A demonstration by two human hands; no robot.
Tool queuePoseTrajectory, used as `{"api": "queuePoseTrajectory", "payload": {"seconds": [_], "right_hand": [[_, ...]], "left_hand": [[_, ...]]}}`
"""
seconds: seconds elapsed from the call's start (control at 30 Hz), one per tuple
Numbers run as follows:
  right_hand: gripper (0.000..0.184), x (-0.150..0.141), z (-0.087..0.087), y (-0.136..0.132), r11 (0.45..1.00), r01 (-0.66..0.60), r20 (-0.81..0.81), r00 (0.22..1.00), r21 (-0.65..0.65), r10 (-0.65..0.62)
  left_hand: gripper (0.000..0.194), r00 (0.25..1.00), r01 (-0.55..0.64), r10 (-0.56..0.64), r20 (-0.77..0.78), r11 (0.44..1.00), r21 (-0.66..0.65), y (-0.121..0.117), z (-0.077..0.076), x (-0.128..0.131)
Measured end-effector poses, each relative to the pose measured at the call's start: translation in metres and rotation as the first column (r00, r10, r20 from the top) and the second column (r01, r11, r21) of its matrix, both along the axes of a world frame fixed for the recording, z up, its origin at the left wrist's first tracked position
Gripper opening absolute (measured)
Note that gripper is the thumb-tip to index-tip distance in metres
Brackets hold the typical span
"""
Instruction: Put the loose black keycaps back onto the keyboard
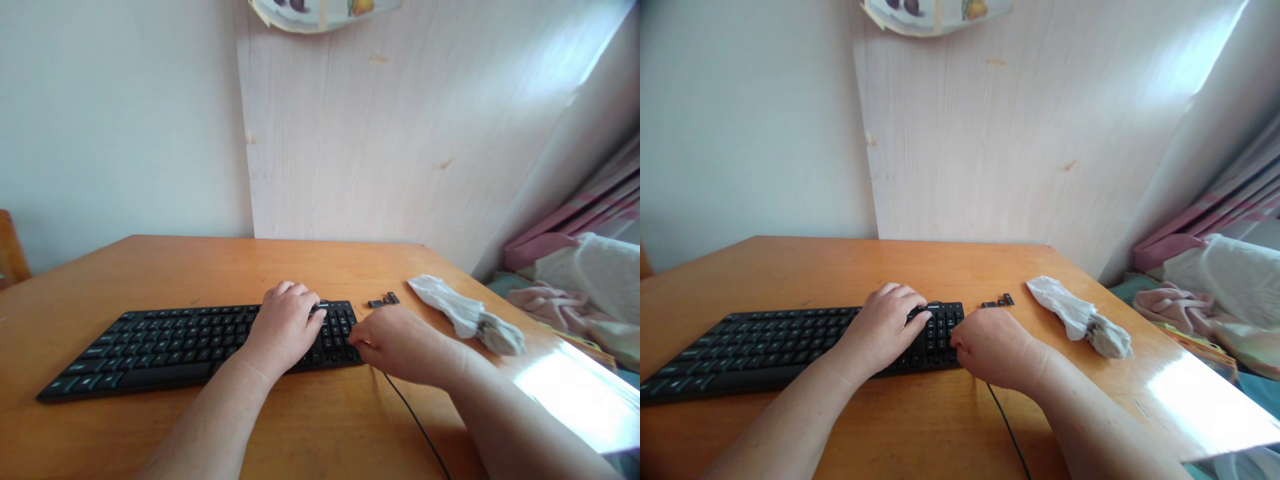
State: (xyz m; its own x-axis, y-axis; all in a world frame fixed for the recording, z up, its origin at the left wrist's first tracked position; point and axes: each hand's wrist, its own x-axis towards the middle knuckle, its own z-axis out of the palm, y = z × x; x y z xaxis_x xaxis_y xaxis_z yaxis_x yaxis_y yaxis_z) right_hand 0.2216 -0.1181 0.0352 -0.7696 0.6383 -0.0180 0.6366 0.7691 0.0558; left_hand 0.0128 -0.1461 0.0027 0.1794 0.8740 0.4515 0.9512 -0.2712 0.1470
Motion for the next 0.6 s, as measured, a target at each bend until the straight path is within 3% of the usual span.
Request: {"api": "queuePoseTrajectory", "payload": {"seconds": [0.6], "right_hand": [[0.025, 0.0009, 0.0025, 0.0019, 0.999, 0.046, -0.057, 0.997, -0.014, -0.046]], "left_hand": [[0.022, 1.0, -0.003, 0.003, 0.01, 1.0, 0.006, -0.0015, 0.0004, 0.0007]]}}
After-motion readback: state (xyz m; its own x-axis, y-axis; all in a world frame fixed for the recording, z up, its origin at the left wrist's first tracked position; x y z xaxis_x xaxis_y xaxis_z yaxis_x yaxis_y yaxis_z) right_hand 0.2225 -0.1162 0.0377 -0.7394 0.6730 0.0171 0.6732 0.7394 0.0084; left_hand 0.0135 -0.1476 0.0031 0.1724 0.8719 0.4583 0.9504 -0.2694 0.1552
